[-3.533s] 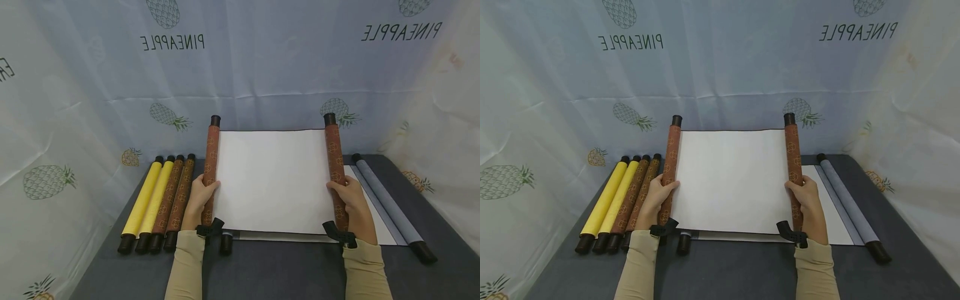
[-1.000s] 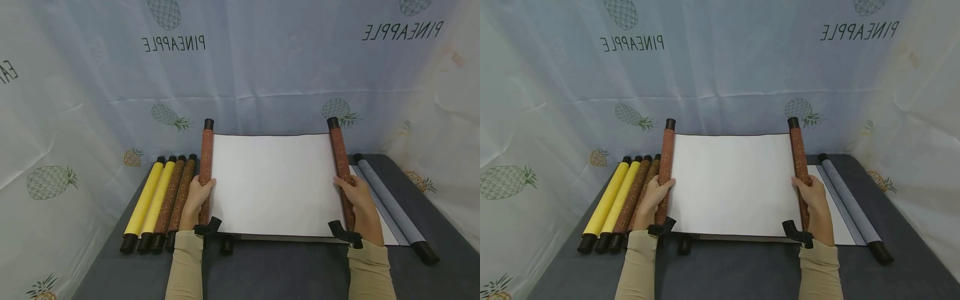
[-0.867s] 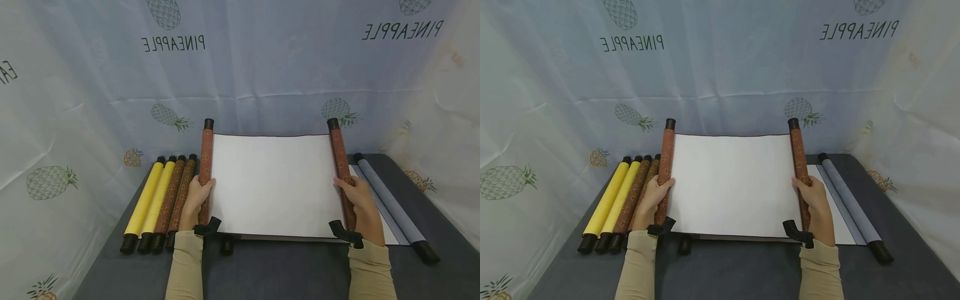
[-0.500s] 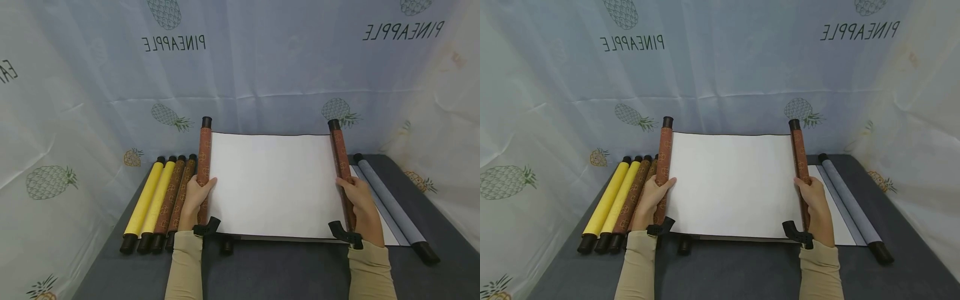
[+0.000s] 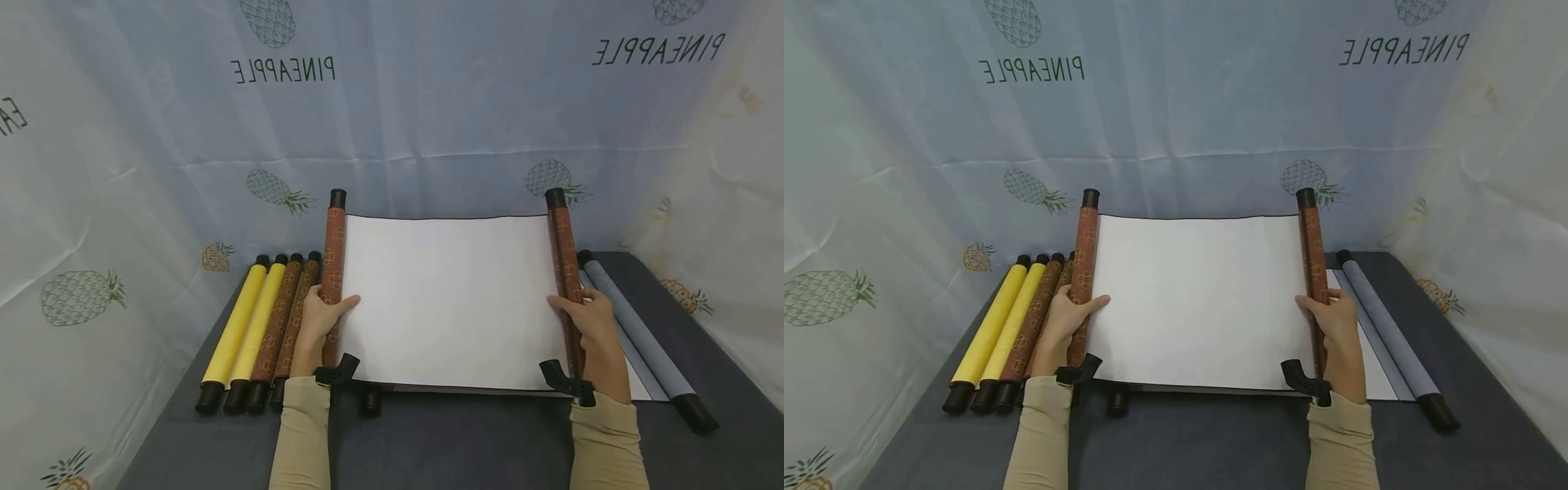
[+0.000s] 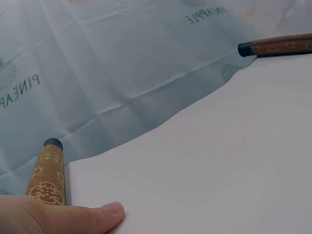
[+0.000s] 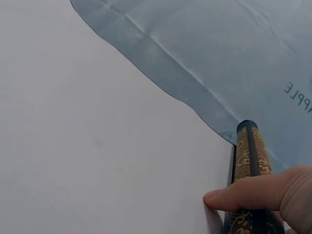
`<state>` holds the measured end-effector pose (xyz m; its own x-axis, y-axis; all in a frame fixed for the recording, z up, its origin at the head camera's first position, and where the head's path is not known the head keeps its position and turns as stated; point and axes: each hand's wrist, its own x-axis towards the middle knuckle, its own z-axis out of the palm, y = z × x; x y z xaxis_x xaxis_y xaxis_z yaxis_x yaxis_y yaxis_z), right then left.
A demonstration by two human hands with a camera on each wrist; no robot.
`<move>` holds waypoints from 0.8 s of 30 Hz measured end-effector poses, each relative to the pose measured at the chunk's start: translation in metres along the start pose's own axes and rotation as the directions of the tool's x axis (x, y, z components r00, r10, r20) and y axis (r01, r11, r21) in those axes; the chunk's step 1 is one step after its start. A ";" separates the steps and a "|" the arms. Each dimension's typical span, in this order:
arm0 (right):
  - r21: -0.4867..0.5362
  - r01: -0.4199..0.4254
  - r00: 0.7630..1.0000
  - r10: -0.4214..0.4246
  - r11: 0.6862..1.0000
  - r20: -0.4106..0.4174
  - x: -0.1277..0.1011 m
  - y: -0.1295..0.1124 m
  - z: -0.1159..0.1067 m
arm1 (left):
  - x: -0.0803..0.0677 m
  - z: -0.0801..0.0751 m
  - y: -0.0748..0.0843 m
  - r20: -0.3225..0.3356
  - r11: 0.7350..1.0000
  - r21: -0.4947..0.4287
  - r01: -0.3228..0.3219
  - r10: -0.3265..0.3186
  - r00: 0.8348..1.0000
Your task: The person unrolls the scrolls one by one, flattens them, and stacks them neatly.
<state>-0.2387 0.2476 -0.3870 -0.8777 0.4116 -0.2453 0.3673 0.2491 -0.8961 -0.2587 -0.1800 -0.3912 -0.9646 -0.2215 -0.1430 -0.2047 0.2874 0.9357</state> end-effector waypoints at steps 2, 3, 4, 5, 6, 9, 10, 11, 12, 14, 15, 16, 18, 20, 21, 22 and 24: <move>-0.005 -0.002 1.000 0.002 1.000 0.006 0.001 0.001 -0.002 | 0.000 0.000 0.000 -0.001 1.000 -0.006 -0.003 0.003 1.000; -0.007 0.002 1.000 -0.002 1.000 0.011 0.001 0.001 -0.003 | 0.000 0.000 0.000 -0.001 1.000 -0.009 -0.005 0.005 1.000; -0.009 0.006 1.000 -0.006 1.000 0.015 0.001 0.001 -0.004 | 0.000 0.000 0.000 -0.003 1.000 -0.012 -0.006 0.005 1.000; -0.009 0.013 1.000 -0.012 1.000 0.017 0.001 0.001 -0.004 | 0.000 0.000 0.000 -0.003 1.000 -0.015 -0.006 0.006 1.000; -0.011 0.016 1.000 -0.016 1.000 0.021 0.001 0.002 -0.005 | 0.000 0.001 0.000 -0.006 1.000 -0.015 -0.008 0.008 1.000; -0.017 0.028 0.999 -0.027 0.999 0.025 0.001 0.002 -0.007 | 0.001 0.000 0.000 -0.009 1.000 -0.012 -0.021 0.020 1.000; -0.016 0.029 0.999 -0.029 0.999 0.025 0.001 0.002 -0.008 | 0.001 0.000 0.000 -0.009 1.000 -0.014 -0.026 0.026 1.000; -0.015 0.030 0.999 -0.030 0.999 0.028 0.001 0.003 -0.009 | 0.001 0.000 0.000 -0.008 0.999 -0.015 -0.028 0.028 1.000; -0.019 0.031 0.999 -0.031 0.999 0.032 0.001 0.003 -0.010 | 0.001 -0.001 -0.001 -0.007 0.999 -0.015 -0.030 0.030 1.000; -0.029 0.040 0.998 -0.038 0.999 0.043 0.000 0.004 -0.012 | 0.002 -0.002 -0.002 -0.001 0.999 -0.020 -0.034 0.034 0.999; -0.034 0.046 0.998 -0.044 0.998 0.049 0.000 0.005 -0.013 | 0.002 -0.003 -0.002 0.003 0.999 -0.024 -0.036 0.036 0.999; -0.036 0.050 0.997 -0.048 0.998 0.052 0.000 0.005 -0.014 | 0.003 -0.004 -0.003 0.006 0.999 -0.024 -0.037 0.037 0.999; -0.052 0.064 0.997 -0.061 0.997 0.055 0.000 0.006 -0.015 | 0.004 -0.005 -0.004 0.009 0.998 -0.028 -0.057 0.057 0.998; -0.060 0.078 0.996 -0.074 0.995 0.058 0.000 0.006 -0.016 | 0.004 -0.006 -0.004 -0.003 0.996 -0.028 -0.082 0.082 0.997; -0.062 0.080 0.995 -0.076 0.995 0.059 0.001 0.007 -0.016 | 0.004 -0.007 -0.005 -0.015 0.995 -0.028 -0.096 0.096 0.995; -0.063 0.080 0.995 -0.076 0.995 0.061 0.001 0.006 -0.016 | 0.003 -0.007 -0.005 -0.027 0.993 -0.025 -0.114 0.113 0.993; -0.076 0.077 0.995 -0.071 0.994 0.074 0.001 0.006 -0.017 | 0.003 -0.008 -0.006 -0.047 0.991 -0.009 -0.134 0.133 0.990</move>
<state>-0.2324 0.2647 -0.3865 -0.9220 0.3270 -0.2074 0.3209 0.3455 -0.8818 -0.2594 -0.1895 -0.3944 -0.9743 -0.2252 -0.0018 -0.0726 0.3064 0.9491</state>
